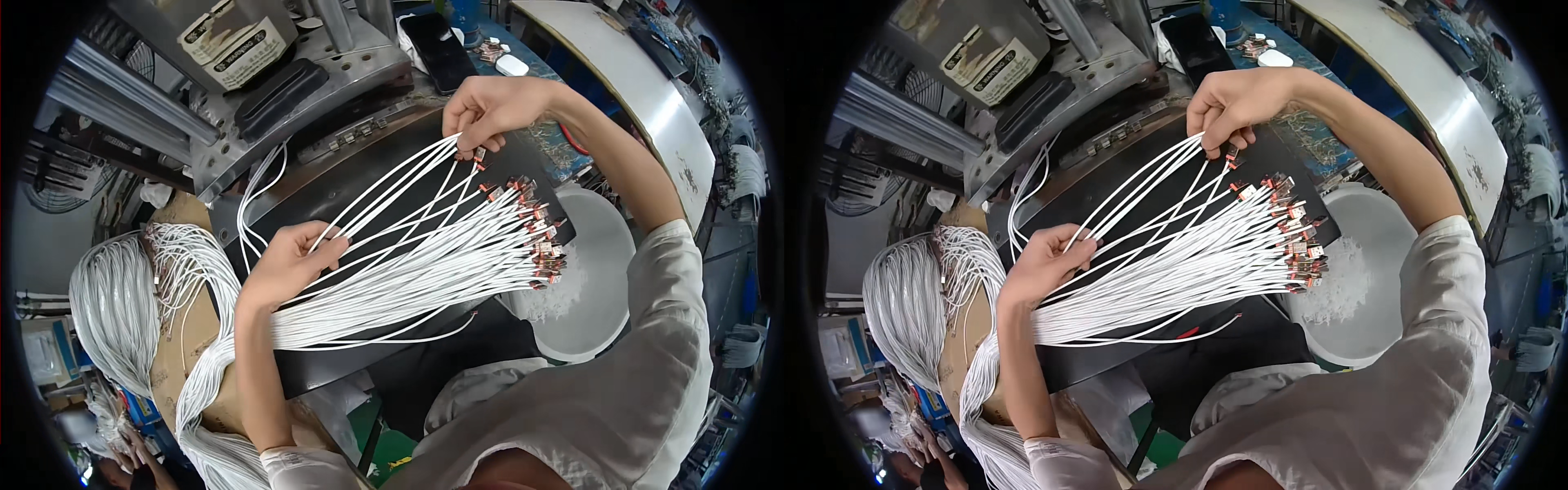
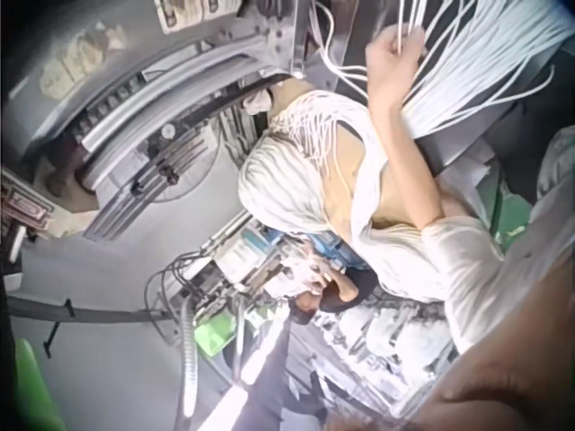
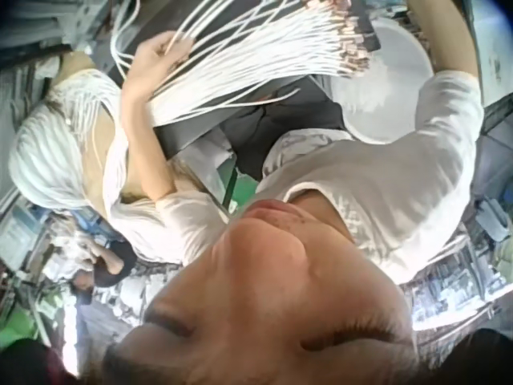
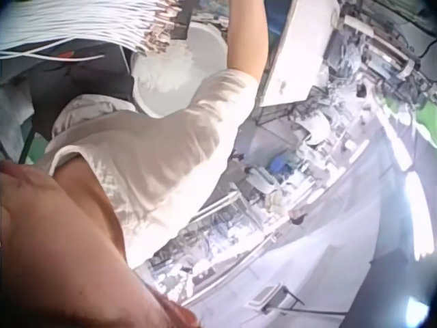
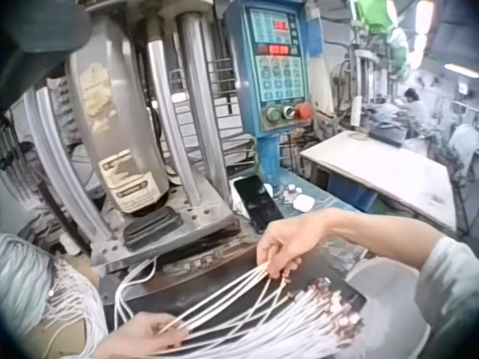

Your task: Manually aligning and inserting wire connectors into a processing machine for assembly.

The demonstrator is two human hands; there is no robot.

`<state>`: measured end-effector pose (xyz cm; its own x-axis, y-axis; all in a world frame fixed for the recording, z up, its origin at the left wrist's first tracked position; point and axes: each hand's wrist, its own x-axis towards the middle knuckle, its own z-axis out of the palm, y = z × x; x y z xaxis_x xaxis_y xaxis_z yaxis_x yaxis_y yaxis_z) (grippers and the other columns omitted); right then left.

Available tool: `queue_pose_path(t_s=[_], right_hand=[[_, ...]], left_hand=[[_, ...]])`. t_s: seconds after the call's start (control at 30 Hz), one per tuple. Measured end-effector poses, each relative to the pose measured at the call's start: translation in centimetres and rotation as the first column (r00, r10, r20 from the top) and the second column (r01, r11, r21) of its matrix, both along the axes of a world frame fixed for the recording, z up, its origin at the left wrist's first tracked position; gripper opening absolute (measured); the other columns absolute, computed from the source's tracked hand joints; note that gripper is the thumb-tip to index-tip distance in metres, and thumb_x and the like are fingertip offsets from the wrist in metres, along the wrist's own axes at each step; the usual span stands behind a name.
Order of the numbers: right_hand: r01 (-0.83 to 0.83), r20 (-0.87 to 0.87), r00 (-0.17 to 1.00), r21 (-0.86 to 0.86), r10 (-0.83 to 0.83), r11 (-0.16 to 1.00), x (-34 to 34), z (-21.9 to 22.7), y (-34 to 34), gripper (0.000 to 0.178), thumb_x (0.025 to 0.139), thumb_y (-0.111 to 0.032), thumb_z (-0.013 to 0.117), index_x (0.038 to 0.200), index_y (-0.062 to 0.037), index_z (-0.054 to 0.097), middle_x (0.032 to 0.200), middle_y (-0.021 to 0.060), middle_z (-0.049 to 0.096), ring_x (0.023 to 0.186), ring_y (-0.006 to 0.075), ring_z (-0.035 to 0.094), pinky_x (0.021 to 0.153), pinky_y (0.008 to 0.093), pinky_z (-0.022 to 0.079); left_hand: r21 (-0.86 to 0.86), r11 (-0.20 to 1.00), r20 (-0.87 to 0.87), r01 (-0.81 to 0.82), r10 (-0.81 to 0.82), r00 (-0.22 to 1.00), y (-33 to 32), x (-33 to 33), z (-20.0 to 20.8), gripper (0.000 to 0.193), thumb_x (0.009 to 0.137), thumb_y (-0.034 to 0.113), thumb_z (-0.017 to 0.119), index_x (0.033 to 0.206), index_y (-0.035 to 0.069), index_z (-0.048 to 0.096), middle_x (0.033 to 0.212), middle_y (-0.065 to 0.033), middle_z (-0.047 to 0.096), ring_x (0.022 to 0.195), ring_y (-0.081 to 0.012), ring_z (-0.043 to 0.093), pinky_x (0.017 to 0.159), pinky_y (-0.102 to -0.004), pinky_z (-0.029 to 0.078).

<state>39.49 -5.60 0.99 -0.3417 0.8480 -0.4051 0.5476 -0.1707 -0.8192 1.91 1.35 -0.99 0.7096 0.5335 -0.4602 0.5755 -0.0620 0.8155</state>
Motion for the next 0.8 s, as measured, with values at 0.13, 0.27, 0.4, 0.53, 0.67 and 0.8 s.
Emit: queue_pose_path(t_s=[0.13,0.27,0.4,0.53,0.67,0.8], right_hand=[[0.031,0.124,0.992,-0.009,-0.029,0.999,1.7,-0.4,-0.8,0.017,0.090,-0.010,0.070,0.100,0.0037,0.074,0.083,0.0076,0.077,0.060,0.0086,0.068,0.049,0.0221,0.047],[0.043,0.063,0.997,-0.003,-0.043,0.999,2.9,0.4,-2.5,0.023,0.092,-0.014,0.072,0.106,0.0044,0.073,0.087,0.0083,0.076,0.067,0.0099,0.070,0.052,0.0227,0.049],[0.178,-0.109,0.979,0.033,-0.174,0.983,1.5,2.6,-3.1,0.040,0.098,-0.033,0.072,0.112,0.0040,0.072,0.094,0.0081,0.074,0.075,0.0107,0.070,0.058,0.0229,0.051],[0.221,-0.053,0.975,0.309,-0.216,0.925,-2.4,2.1,0.0,0.074,0.104,-0.066,0.046,0.123,0.0016,0.071,0.117,0.0118,0.071,0.108,0.0178,0.065,0.088,0.0327,0.053],[-0.175,-0.004,0.983,0.247,0.182,0.953,-5.7,-1.8,3.0,0.070,0.108,-0.061,0.040,0.141,-0.0020,0.060,0.141,0.0176,0.063,0.131,0.0303,0.056,0.114,0.0421,0.040],[-0.168,0.564,0.782,0.601,-0.265,0.781,-8.2,-3.8,4.7,0.062,0.103,-0.048,0.052,0.146,-0.0036,0.055,0.153,0.0226,0.050,0.147,0.0403,0.039,0.123,0.0500,0.025]], left_hand=[[-0.211,0.957,0.073,0.200,-0.188,0.979,2.1,1.1,-0.2,0.026,0.102,0.022,0.069,0.116,0.000,0.073,0.074,0.0024,0.064,0.058,-0.0002,0.046,0.049,-0.0199,0.033],[-0.320,0.902,0.253,0.291,-0.214,0.943,2.1,3.7,-1.6,0.029,0.104,0.023,0.067,0.119,-0.001,0.072,0.071,0.0032,0.060,0.058,-0.0016,0.044,0.051,-0.0202,0.031],[-0.468,0.840,0.429,0.275,-0.056,0.902,-2.6,9.6,-0.9,0.030,0.107,0.020,0.061,0.125,-0.003,0.067,0.075,0.0032,0.057,0.061,-0.0036,0.044,0.056,-0.0210,0.035],[-0.679,0.732,0.412,0.058,0.315,0.855,-6.9,14.5,0.0,0.030,0.109,0.023,0.059,0.124,-0.003,0.059,0.093,-0.0029,0.059,0.068,-0.0073,0.049,0.060,-0.0245,0.041],[-0.478,0.863,0.395,-0.164,0.378,0.837,-5.0,11.0,-0.8,0.026,0.109,0.022,0.058,0.119,-0.001,0.059,0.089,-0.0018,0.057,0.063,-0.0075,0.047,0.058,-0.0243,0.040],[-0.442,0.881,0.346,-0.167,0.339,0.875,-2.7,3.9,-2.8,0.026,0.110,0.020,0.056,0.126,0.000,0.059,0.091,-0.0025,0.060,0.064,-0.0079,0.049,0.058,-0.0234,0.040]])
